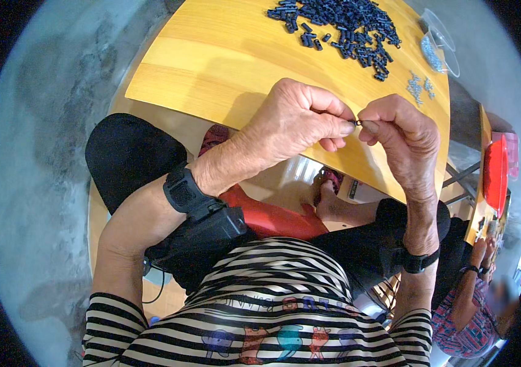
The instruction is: Assembling small plastic components by inserting one into another manually.
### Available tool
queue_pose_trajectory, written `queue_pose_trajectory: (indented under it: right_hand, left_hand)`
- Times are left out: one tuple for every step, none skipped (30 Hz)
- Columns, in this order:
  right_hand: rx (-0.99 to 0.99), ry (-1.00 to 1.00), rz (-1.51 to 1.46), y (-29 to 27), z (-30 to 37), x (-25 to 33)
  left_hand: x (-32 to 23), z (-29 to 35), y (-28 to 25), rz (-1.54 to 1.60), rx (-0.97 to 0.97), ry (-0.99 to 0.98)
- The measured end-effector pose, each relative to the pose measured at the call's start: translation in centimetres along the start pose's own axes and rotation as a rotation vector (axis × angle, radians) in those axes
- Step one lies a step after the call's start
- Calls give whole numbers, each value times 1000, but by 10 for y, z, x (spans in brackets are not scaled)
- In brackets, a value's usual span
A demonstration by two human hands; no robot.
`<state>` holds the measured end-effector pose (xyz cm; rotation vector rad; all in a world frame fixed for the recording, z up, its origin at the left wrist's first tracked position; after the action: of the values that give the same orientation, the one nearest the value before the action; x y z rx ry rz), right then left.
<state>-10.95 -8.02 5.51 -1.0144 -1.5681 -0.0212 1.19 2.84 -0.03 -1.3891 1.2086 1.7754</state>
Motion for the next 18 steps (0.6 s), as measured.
queue_pose_trajectory:
  right_hand:
    - [-11, -21, 7, 0, 0, 0]
    - [-11, -21, 6, 1, 0, 0]
    - [-21, -23, 8, 1, 1, -1]
    - [-32, -25, 10, 1, 1, -1]
    - [-32, -25, 10, 1, 1, -1]
    - [-37, -49, 26, 1, 0, -1]
    - [-43, -73, 41, 2, 0, 0]
    - [-43, -73, 41, 3, 0, -1]
    - [-49, -59, 31, 4, -2, -2]
    - [-54, -45, 22, 4, -2, -3]
    - [-55, -46, 22, 4, -2, -4]
    - [-59, -55, 5, 4, -1, -6]
    - [-63, -64, -11, 4, -1, -6]
    - [-63, -65, -12, 5, -2, -5]
    - [-77, -77, 25, 6, -3, -3]
    - [-91, -90, 62, 7, -4, -2]
    - [-91, -89, 62, 8, -4, -3]
    - [-93, -70, 57, 9, -5, -5]
  left_hand:
    - [0, 0, 0, 2, -1, -23]
    - [0, 0, -1, 3, -2, -45]
    - [0, 0, 0, 3, 0, -45]
    - [0, 0, 0, 21, 0, -43]
    - [0, 0, 1, 38, 0, -40]
    - [0, 0, 1, 38, 0, -41]
    - [1, -1, 1, 53, -19, -55]
    - [2, -2, 1, 67, -38, -68]
    - [2, -2, 1, 66, -37, -67]
    - [2, -2, 0, 64, -36, -49]
    - [2, -3, 0, 61, -34, -32]
    - [1, -2, 1, 60, -36, -31]
    - [0, -2, 1, 32, -39, -30]
    - [-1, -2, 1, 4, -41, -28]
    - [0, -2, 1, 5, -41, -29]
    - [1, -3, 0, 34, -53, -37]
    - [2, -4, 0, 64, -66, -45]
    - [3, -4, 0, 63, -66, -44]
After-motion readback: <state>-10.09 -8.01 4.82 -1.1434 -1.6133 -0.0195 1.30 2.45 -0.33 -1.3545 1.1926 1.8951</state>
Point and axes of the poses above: each hand's wrist, its own z-axis away from the middle knuckle, its own y-axis out of the palm, x = y × z, the point moved 3 cm from there along -z, towards the middle knuckle, and after that the axes turned 10 degrees about -x, right-handed, at the moved point
